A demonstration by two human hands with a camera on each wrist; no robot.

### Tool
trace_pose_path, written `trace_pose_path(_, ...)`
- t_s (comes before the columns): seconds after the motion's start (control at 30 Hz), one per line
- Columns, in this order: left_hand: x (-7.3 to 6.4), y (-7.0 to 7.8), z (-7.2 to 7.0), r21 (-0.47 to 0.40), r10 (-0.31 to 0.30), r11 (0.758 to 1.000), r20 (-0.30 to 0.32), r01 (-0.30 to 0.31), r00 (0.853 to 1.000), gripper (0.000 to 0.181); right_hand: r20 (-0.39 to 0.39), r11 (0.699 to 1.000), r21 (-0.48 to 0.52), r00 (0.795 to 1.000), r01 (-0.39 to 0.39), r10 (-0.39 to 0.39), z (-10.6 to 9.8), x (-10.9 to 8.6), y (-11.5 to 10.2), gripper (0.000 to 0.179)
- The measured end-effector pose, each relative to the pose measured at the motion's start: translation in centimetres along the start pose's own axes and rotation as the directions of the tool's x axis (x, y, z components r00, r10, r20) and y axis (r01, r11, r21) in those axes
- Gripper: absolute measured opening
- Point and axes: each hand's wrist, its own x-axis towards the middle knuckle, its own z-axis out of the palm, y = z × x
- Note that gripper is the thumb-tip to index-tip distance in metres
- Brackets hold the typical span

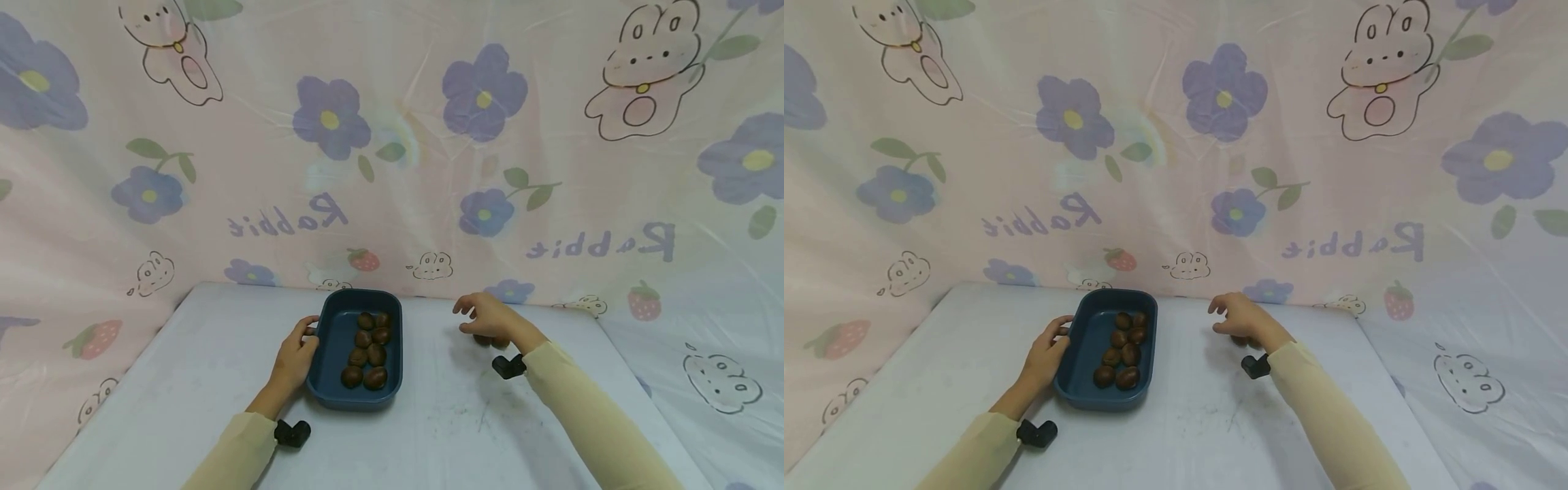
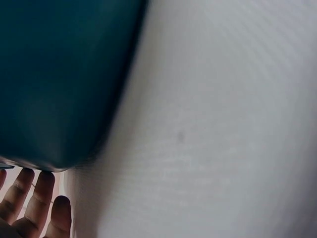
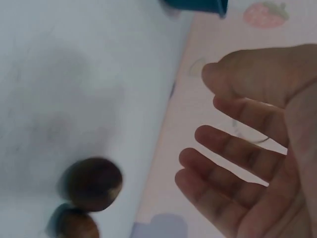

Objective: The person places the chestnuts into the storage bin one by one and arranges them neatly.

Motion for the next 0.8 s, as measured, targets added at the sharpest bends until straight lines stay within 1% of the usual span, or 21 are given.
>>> trace_pose_path(0.13, 0.0, -0.1, 0.0, 0.001, -0.005, 1.0, 0.002, 0.005, 1.0, 0.045, -0.007, 1.0, 0.004, 1.0, -0.024, 0.024, 0.5, -0.1, 1.6, 0.03)
trace_pose_path(0.33, 0.0, -0.1, -0.1, 0.005, 0.002, 1.0, 0.01, -0.002, 1.0, 0.044, -0.011, 0.999, -0.039, 1.0, -0.015, 0.014, 1.3, -0.3, 3.8, 0.032)
trace_pose_path(0.53, -0.1, 0.0, -0.1, 0.012, 0.005, 1.0, 0.005, -0.005, 1.0, 0.044, -0.013, 0.999, -0.034, 0.999, -0.042, 0.042, 1.8, -0.6, 5.0, 0.03)
trace_pose_path(0.7, -0.1, 0.0, -0.1, 0.015, -0.002, 1.0, 0.004, 0.002, 1.0, 0.044, -0.024, 0.998, -0.038, 0.999, -0.042, 0.041, 2.1, -0.6, 5.8, 0.03)
trace_pose_path(0.8, 0.0, 0.0, 0.0, 0.021, 0.001, 1.0, 0.001, -0.001, 1.0, 0.044, -0.02, 0.998, -0.029, 0.998, -0.055, 0.054, 2.3, -0.7, 6.0, 0.031)
